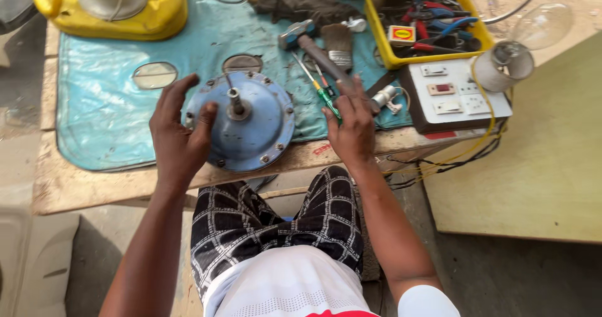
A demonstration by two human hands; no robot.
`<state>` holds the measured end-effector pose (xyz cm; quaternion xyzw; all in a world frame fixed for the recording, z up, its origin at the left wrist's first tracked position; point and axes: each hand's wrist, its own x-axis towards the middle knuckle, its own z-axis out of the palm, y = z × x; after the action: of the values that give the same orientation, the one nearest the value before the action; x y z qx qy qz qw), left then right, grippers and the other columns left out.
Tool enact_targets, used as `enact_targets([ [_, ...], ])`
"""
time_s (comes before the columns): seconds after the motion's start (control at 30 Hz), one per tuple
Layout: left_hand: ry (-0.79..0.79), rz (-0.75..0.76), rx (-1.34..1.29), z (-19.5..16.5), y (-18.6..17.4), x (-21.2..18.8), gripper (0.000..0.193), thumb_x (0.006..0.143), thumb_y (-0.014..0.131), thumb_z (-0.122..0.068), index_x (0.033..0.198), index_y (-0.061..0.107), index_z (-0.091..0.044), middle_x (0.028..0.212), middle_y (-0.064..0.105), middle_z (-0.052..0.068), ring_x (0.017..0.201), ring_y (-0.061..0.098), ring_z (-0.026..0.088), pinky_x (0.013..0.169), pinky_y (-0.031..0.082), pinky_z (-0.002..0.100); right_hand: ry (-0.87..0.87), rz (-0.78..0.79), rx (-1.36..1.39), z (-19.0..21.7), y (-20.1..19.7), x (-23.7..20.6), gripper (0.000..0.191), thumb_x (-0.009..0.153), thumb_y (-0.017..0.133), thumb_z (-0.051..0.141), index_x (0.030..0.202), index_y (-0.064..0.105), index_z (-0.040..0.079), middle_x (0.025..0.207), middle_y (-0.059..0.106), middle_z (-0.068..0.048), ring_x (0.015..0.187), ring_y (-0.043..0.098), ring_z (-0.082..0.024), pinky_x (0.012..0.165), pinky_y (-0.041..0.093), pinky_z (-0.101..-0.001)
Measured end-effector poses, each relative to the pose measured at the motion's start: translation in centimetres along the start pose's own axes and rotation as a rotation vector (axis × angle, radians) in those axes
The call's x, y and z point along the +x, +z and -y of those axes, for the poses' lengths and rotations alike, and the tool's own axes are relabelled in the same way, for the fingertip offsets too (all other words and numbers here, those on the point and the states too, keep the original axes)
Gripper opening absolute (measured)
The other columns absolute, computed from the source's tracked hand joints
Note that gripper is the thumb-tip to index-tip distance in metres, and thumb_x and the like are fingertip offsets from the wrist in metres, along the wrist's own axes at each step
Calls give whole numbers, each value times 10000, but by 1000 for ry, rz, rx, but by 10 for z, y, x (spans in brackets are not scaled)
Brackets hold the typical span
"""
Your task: The person works on a blue pump end cover clamped on a workbench, threading wires through the central hub and tightening the cover's bolts by hand. They use a screwdriver to work on the fasteners and tap and hold a hammer while steadying the cover, repositioning the part as they work.
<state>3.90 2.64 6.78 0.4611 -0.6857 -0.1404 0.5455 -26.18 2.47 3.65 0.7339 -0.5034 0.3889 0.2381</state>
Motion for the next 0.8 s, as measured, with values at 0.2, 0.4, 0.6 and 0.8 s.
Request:
enact_targets([
  [0.2, -779, 34, -458, 20, 1, -33, 650, 1006, 600, -470, 1395, 530, 46, 1269, 661, 128, 1207, 588, 212, 1028, 440, 341, 821, 588, 661, 35, 14, 33, 391, 1007, 580, 447, 1030, 663, 66, 770, 679, -153, 743, 663, -216, 719, 520, -394],
  [0.4, -844, -138, -136, 25, 44, -13, 633, 977, 670, -490, 1228, 573, 82, 1098, 627, 197, 1001, 594, 320, 917, 466, 475, 985, 709, 906, 46, 76, 62, 589, 983, 594, 571, 938, 655, -13, 826, 606, -48, 765, 528, -122, 660, 476, -311],
  [0.6, -226, -397, 1, -53, 41, -41, 663, 866, 816, -329, 1311, 516, 60, 1138, 570, 215, 1041, 566, 360, 930, 460, 457, 685, 86, 854, 46, 26, 10, 488, 1146, 483, 439, 1098, 584, -35, 957, 529, -64, 932, 491, -198, 862, 423, -344],
  [0.8, 785, -339, -179, -107, 12, -46, 616, 912, 769, -413, 1304, 558, 14, 1241, 653, 184, 1060, 614, 284, 900, 514, 472, 318, -488, 983, 9, -64, 5, 494, 1175, 534, 455, 1122, 509, -36, 898, 425, -61, 842, 405, -217, 784, 366, -360],
])
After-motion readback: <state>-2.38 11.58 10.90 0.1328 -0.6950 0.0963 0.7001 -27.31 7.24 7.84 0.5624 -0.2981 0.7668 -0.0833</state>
